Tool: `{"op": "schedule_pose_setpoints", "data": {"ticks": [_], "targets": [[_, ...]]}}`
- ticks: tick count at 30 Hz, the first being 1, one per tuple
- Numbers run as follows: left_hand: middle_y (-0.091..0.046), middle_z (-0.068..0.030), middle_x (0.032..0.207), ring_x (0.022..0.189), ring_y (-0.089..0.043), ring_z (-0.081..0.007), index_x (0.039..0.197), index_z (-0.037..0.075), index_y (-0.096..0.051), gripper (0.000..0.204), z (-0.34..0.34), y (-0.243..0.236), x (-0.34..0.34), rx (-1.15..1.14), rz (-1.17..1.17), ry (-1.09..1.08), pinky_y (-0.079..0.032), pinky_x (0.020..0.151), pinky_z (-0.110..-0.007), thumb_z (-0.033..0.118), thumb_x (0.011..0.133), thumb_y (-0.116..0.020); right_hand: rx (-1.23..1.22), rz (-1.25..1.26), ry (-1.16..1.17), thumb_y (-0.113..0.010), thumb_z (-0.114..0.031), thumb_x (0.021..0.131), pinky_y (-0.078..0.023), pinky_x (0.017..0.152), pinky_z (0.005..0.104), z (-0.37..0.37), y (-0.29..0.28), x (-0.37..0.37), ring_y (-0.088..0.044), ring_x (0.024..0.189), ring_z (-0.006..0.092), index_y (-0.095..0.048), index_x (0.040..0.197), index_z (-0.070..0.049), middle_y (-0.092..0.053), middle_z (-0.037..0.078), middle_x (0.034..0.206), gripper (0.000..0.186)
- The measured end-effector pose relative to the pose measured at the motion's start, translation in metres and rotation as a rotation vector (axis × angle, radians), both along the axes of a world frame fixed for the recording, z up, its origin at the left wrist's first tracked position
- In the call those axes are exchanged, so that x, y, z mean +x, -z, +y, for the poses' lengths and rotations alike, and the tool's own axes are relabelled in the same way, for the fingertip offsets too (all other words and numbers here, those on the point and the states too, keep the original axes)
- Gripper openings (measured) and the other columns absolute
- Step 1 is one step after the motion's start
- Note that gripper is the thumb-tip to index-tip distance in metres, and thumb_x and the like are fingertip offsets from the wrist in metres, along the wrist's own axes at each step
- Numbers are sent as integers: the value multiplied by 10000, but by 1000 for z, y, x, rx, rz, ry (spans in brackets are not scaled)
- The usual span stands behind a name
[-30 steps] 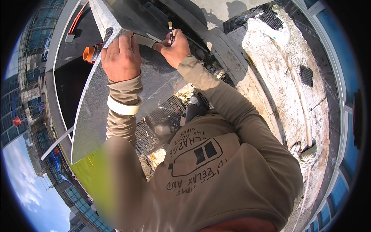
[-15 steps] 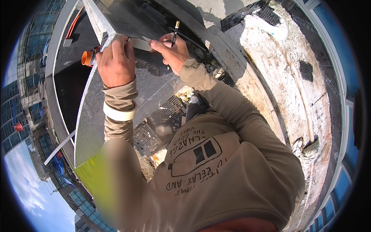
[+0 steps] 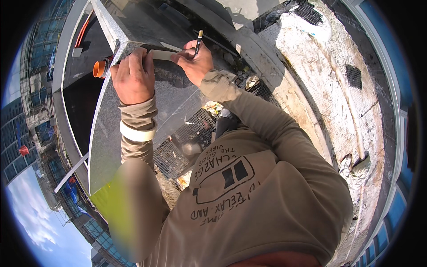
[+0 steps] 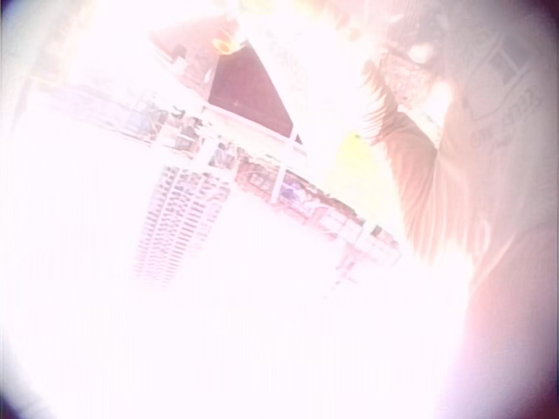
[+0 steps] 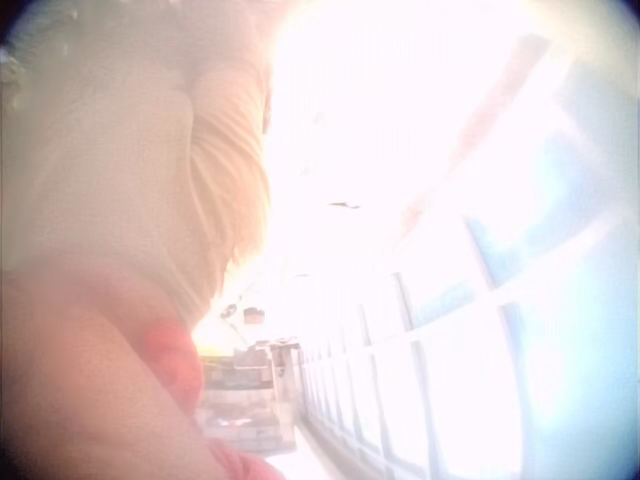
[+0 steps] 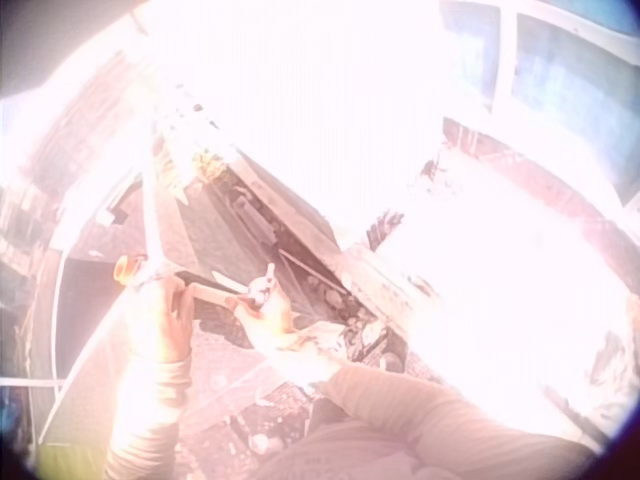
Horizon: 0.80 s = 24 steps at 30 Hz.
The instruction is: The person measures a large dark stone tile with a tape measure and marks it with a pencil. The person repeats this process on multiple edges of the tile.
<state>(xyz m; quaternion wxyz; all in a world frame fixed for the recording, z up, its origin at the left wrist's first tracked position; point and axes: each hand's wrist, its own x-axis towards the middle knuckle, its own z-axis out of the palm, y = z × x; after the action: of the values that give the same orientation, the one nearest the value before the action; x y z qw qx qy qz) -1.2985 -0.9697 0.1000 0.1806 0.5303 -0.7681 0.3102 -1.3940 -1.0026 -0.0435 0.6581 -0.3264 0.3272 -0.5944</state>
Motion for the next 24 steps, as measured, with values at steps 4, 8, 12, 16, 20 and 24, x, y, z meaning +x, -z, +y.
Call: {"op": "schedule_pose_setpoints", "data": {"ticks": [4, 8, 12, 16, 20, 24], "targets": [[-656, 13, 773, 679, -620, -164, 943, 117, -623, 209, -1, 2, -1, -4, -42, -23, -397, 661, -335, 136, 789, -763, -2, 122, 33, -789, -32, 781, -498, 612, 239, -4, 4, 5, -628, 686, 89, -483, 989, 3, -689, 86, 784, 372], [-649, 14, 765, 673, -614, -162, 946, 118, -621, 206, -2, 3, 0, -2, -69, -32, -390, 665, -334, 141, 793, -757, 8, 148, 40, -799, -42, 776, -496, 609, 240, -4, 4, 6, -629, 681, 89, -489, 981, 5, -692, 85, 784, 374], [-632, 12, 742, 659, -606, -166, 938, 120, -620, 194, -3, 4, 0, -6, -61, -33, -386, 659, -337, 144, 797, -750, 16, 91, 26, -821, -80, 753, -507, 598, 278, -4, 3, 5, -589, 653, 97, -478, 968, -4, -628, 54, 744, 412], [-620, 13, 731, 651, -603, -169, 931, 122, -619, 185, -3, 4, -1, -2, -64, -47, -382, 657, -339, 148, 800, -746, 28, 102, 28, -820, -80, 756, -505, 591, 276, -3, 4, 7, -586, 649, 93, -478, 967, -2, -635, 59, 745, 409], [-621, 14, 731, 651, -604, -168, 925, 121, -616, 180, -3, 4, -2, -7, -45, -41, -378, 655, -338, 149, 801, -745, 30, 124, 58, -818, -86, 760, -499, 584, 269, -4, 5, 9, -581, 642, 84, -479, 961, -2, -636, 54, 740, 403], [-622, 16, 732, 652, -605, -167, 920, 120, -614, 179, -3, 5, -3, -14, -61, -58, -375, 655, -337, 149, 801, -745, 35, 107, 44, -820, -92, 758, -494, 577, 268, -4, 5, 9, -577, 636, 85, -479, 951, -6, -632, 48, 732, 401]]}}
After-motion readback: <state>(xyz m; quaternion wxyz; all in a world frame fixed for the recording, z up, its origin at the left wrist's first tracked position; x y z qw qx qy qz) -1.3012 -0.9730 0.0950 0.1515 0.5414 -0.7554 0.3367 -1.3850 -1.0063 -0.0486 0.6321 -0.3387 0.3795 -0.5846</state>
